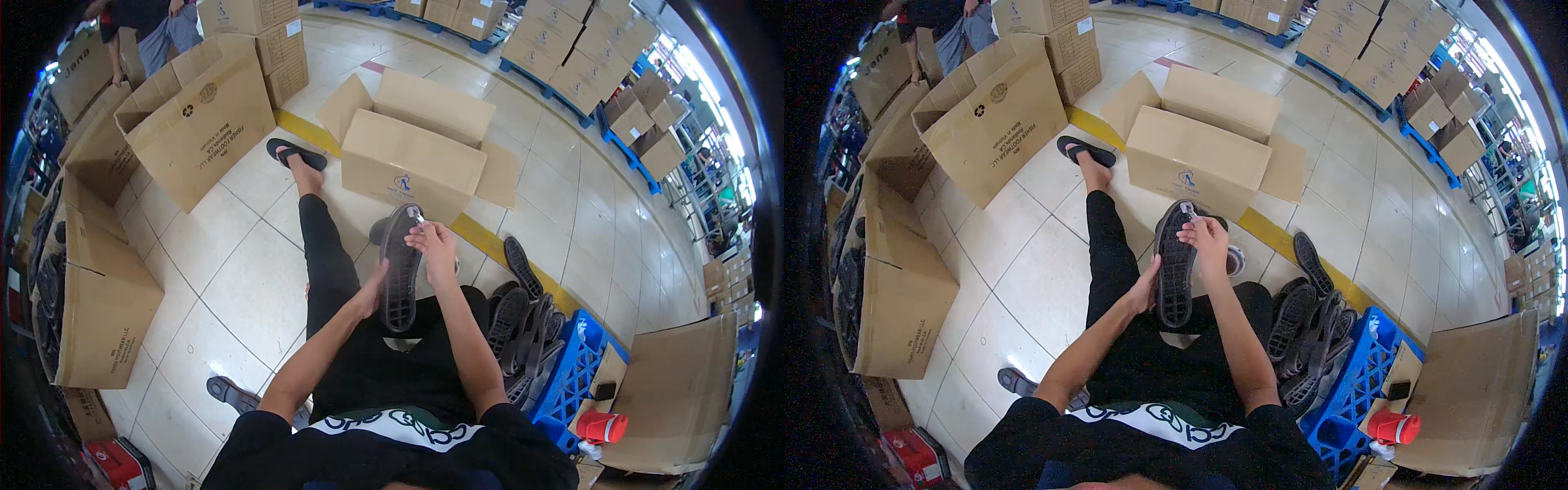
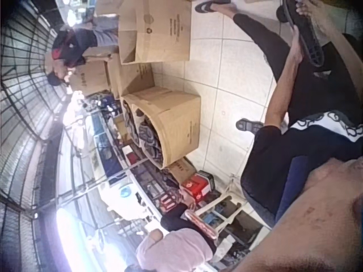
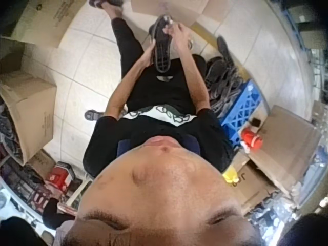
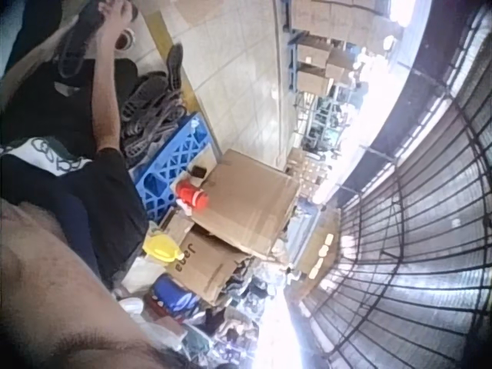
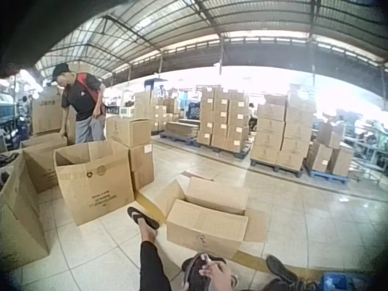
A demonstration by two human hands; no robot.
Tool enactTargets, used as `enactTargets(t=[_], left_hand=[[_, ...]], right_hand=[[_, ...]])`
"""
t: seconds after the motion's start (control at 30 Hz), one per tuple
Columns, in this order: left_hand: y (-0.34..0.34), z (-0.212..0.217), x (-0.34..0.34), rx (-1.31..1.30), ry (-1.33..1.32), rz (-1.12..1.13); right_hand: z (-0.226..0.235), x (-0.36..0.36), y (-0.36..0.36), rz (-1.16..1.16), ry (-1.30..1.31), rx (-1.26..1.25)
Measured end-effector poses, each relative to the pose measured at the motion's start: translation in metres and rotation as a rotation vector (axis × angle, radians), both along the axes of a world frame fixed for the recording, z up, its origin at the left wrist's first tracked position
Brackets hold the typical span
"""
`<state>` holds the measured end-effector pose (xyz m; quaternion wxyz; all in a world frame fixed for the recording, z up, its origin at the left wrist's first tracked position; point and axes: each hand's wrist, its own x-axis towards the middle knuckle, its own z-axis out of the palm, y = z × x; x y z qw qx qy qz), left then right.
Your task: The person is applying a liquid substance, likely adhesive, to the perimeter of various shoe soles using a small brush.
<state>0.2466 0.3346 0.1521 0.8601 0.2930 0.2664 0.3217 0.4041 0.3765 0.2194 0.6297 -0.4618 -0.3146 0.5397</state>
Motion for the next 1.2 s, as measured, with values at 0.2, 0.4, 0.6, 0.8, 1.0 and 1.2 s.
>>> enactTargets(t=[0.2, 0.4, 0.6, 0.8, 1.0, 1.2], left_hand=[[0.001, 0.001, -0.002, 0.007, -0.049, -0.011], [0.001, 0.022, -0.006, -0.037, -0.127, 0.01], [0.012, 0.005, -0.008, -0.122, -0.116, 0.166], [0.017, 0.01, -0.018, -0.161, -0.29, 0.238], [0.017, 0.009, -0.017, -0.17, -0.249, 0.2], [0.014, 0.003, -0.005, -0.096, -0.067, 0.141]], right_hand=[[-0.001, 0.014, 0.003, 0.151, -0.268, 0.071], [0.037, 0.006, -0.014, 0.516, -1.009, 0.29], [0.006, 0.0, -0.057, 0.606, -1.063, 0.325], [0.004, -0.001, -0.116, 0.713, -1.178, 0.25], [0.027, 0.023, -0.11, 0.834, -1.565, 0.432], [0.043, 0.038, -0.06, 0.315, -1.305, 0.444]])
